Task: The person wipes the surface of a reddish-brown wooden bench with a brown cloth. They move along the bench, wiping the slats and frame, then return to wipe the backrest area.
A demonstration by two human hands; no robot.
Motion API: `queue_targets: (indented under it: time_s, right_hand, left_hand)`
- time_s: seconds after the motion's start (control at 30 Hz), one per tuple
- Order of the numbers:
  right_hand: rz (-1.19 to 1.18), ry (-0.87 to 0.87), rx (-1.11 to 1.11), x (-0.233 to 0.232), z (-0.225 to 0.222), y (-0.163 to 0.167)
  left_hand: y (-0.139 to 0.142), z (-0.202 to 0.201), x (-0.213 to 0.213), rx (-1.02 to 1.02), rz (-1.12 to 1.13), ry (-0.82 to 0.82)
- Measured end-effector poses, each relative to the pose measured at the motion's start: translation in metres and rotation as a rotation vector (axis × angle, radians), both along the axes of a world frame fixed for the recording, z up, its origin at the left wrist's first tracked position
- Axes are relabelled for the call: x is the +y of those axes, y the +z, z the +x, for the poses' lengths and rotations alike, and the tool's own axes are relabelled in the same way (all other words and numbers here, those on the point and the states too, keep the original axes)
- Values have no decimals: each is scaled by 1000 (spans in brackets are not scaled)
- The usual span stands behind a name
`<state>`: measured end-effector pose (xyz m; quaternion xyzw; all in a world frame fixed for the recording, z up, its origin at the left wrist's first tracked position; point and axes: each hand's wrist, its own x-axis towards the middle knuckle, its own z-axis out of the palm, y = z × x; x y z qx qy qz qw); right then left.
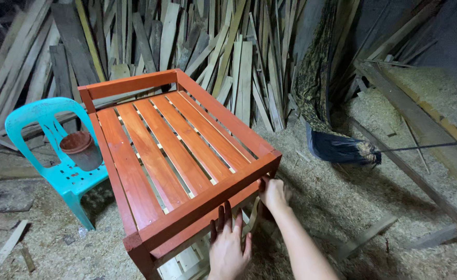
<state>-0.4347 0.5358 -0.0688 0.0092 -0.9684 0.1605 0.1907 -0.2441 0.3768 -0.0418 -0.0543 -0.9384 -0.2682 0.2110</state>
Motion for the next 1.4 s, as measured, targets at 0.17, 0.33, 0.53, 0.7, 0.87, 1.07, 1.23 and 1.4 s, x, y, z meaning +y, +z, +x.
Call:
queue_targets:
  time_s: [0.17,0.33,0.53,0.7,0.87,1.07,1.23,1.4]
  right_hand:
    - [-3,-34,-56,-2,-2,7]
    - [-71,-4,-222,10,13,19]
    - [-261,188,39,34,30,2]
    - [-359,158,160,45,34,-15]
    - [-455,193,431,12,16,-16]
    - [-406,195,378,-15,19,-2]
    - [-357,142,19,-50,66,6]
    - [-1192,135,-298,-96,115,-5]
  left_hand:
    - [-6,-2,8,12,1,0]
    - [-7,5,15,-24,14,-18]
    - [-3,9,17,21,30,-4]
    - [-4,6,25,138,-1,-34]
    - [-13,6,24,9,32,-45]
    - [-26,2,-7,75,80,37]
    - [-27,12,-13,9,171,77]
    - [-29,35,-29,338,155,60]
